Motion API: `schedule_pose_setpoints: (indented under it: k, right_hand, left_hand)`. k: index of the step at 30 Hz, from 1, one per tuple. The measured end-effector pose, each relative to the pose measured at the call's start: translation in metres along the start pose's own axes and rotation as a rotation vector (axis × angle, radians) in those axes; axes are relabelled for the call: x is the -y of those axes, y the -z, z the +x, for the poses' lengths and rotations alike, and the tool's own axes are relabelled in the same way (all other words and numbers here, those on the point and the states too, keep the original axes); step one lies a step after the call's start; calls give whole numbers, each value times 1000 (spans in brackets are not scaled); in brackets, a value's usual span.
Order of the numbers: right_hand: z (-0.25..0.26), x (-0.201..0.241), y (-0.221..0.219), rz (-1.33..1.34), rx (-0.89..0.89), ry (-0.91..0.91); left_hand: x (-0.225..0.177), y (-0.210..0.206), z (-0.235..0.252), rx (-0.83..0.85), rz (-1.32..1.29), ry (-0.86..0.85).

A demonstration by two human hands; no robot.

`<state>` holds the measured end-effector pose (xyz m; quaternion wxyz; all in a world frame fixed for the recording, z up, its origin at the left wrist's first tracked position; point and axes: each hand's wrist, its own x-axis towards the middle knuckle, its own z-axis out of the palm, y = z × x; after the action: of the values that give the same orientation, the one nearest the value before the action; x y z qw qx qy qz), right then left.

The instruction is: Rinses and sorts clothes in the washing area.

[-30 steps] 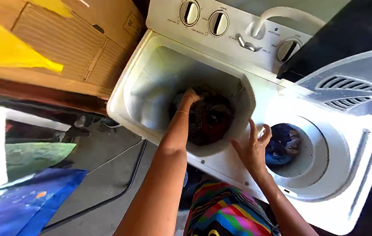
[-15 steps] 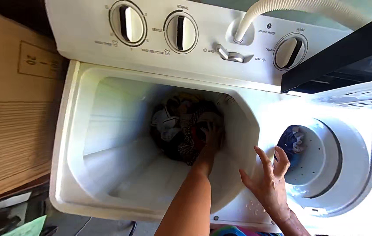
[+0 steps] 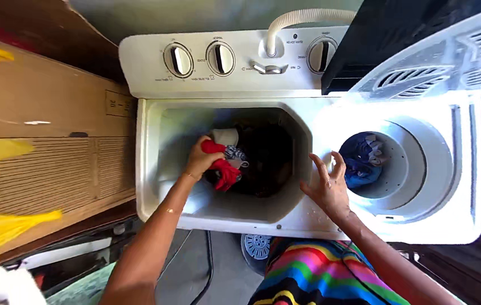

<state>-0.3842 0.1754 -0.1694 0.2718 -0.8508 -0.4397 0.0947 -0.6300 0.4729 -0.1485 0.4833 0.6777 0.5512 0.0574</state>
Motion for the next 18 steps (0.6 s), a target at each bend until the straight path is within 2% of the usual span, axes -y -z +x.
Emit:
schedule_pose_setpoints:
  k: [3, 6, 9, 11, 14, 16, 18]
  right_hand:
    - [0, -1, 0, 5, -3, 25]
    - [0, -4, 0, 26, 0, 34]
    - [-2, -6, 1, 21, 26, 41]
    - [-1, -5, 3, -20, 54, 59]
    - [2, 4, 17, -125, 162, 109]
    - [8, 17, 25, -115, 139, 216]
    - [15, 32, 33, -51, 136, 331]
  left_hand:
    - [-35, 29, -64, -119, -361, -102]
    - [-67, 38, -110, -147, -660, -215]
    - [-104, 47, -145, -156, -759, -336]
    - [-113, 64, -152, -156, -657, -406]
    - [-122, 94, -142, -159, -136, -318]
    - [-118, 94, -128, -102, 98, -265]
    - [-99, 89, -107, -55, 192, -268]
